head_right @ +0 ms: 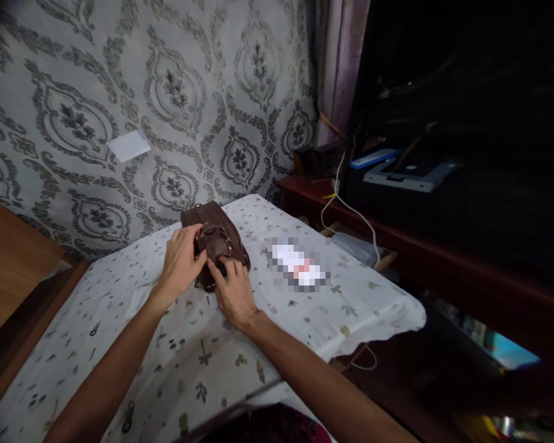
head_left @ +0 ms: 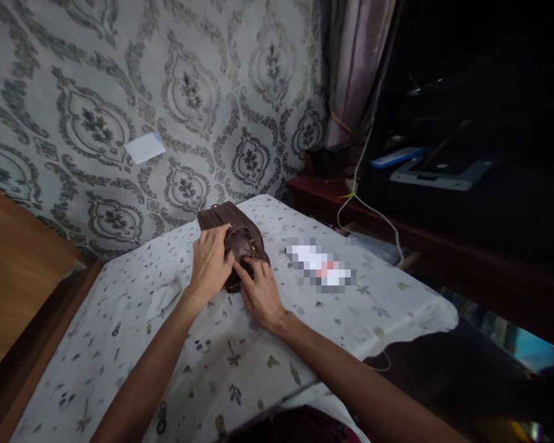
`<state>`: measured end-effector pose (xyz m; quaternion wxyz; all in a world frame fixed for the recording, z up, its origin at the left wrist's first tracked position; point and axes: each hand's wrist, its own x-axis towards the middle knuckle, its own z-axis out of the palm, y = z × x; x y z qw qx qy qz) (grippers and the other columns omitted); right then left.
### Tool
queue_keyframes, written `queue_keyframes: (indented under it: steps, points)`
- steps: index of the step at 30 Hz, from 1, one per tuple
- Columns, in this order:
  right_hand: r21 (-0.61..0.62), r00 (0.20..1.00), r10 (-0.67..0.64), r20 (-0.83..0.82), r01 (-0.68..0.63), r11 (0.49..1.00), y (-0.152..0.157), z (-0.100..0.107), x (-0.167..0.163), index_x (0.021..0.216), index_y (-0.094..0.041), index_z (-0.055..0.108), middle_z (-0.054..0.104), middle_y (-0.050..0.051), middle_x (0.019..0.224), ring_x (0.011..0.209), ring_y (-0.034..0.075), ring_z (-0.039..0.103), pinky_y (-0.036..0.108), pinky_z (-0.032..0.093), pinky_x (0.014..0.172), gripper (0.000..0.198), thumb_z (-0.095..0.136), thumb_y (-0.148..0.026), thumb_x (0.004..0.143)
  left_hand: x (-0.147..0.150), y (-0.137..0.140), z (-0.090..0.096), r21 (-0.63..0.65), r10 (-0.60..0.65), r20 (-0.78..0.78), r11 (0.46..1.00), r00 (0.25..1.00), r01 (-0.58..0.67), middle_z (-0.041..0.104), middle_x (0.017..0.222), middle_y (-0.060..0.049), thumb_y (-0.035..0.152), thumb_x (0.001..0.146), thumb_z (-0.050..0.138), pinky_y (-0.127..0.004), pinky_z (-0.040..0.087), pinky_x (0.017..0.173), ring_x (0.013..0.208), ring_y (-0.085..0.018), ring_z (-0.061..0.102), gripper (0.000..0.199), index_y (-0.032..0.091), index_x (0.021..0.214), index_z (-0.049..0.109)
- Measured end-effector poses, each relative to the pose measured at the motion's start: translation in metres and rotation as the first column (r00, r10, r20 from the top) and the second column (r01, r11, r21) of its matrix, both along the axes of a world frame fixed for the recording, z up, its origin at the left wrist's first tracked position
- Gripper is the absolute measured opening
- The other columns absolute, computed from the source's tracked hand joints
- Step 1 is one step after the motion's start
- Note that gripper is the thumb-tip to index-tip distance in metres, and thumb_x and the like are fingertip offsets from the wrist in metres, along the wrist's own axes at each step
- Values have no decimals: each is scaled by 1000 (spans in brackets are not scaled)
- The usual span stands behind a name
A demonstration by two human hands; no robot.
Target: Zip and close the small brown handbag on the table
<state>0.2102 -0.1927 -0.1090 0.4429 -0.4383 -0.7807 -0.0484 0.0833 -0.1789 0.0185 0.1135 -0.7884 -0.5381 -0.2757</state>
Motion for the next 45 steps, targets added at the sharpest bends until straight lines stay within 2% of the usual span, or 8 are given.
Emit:
queue_keyframes:
  steps: [1, 3, 6, 8, 15, 22, 30, 45]
  points:
    - [3, 999, 14, -35, -14, 1000, 0, 0, 0, 148, -18, 51, 52, 18, 131, 117, 30, 46, 47, 48, 98, 59, 49, -10, 89, 5, 1, 2, 9, -22, -30, 1000, 999, 22, 62, 124, -11, 10, 84, 54, -44, 41, 100, 119, -30, 51, 52, 20, 134, 51]
    - [7, 991, 27, -133, -26, 1000, 0, 0, 0, 150, -16, 46, 52, 18, 130, 117, 29, 47, 47, 49, 99, 59, 46, -10, 90, 15, 5, 5, -7, -71, -96, 997, 993, 71, 61, 126, -11, 10, 85, 55, -44, 41, 100, 121, -30, 51, 54, 21, 138, 50]
    - [-4, 962, -20, -274, 20, 1000, 2, -2, 1, 156, -13, 33, 50, 19, 131, 119, 29, 48, 47, 50, 101, 65, 45, -12, 92, 25, 15, 7, -64, -91, -162, 995, 983, 82, 64, 117, -11, 20, 91, 59, -45, 43, 95, 115, -31, 53, 33, 20, 124, 61]
    - [-14, 955, -48, -293, 45, 999, 3, -5, 0, 157, -12, 30, 50, 19, 128, 117, 29, 49, 47, 52, 99, 68, 46, -13, 91, 30, 22, 6, -90, -71, -174, 994, 982, 56, 66, 111, -12, 26, 94, 58, -45, 43, 94, 112, -32, 55, 20, 19, 111, 65]
    - [-81, 978, -71, -197, 56, 995, 4, -10, -3, 157, -9, 32, 51, 20, 127, 117, 30, 48, 48, 51, 101, 71, 46, -10, 87, 32, 37, 2, -116, -50, -78, 992, 996, 41, 68, 100, -12, 28, 92, 61, -42, 44, 91, 103, -30, 59, 13, 16, 91, 67]
    - [-220, 989, -132, -60, 116, 969, 0, 3, -1, 152, -1, 40, 47, 24, 141, 126, 34, 42, 51, 45, 106, 70, 50, -10, 83, 30, 42, -1, -130, -31, 96, 991, 995, 43, 66, 85, -7, 25, 87, 64, -36, 44, 84, 91, -24, 61, 14, 18, 75, 61]
    - [-278, 991, -136, -18, 126, 952, -4, 10, 0, 153, -1, 39, 40, 24, 153, 137, 34, 35, 51, 37, 113, 71, 50, -12, 83, 31, 40, -2, -144, -9, 129, 989, 992, 28, 67, 90, -7, 26, 87, 64, -35, 43, 86, 94, -23, 61, 14, 17, 77, 61]
    - [-227, 988, -155, -17, 147, 963, -3, 6, -3, 152, 1, 40, 40, 26, 153, 138, 35, 35, 51, 37, 112, 72, 51, -12, 82, 31, 40, -3, -144, 1, 112, 989, 994, 15, 67, 90, -7, 28, 88, 64, -36, 44, 86, 94, -24, 61, 15, 17, 78, 60]
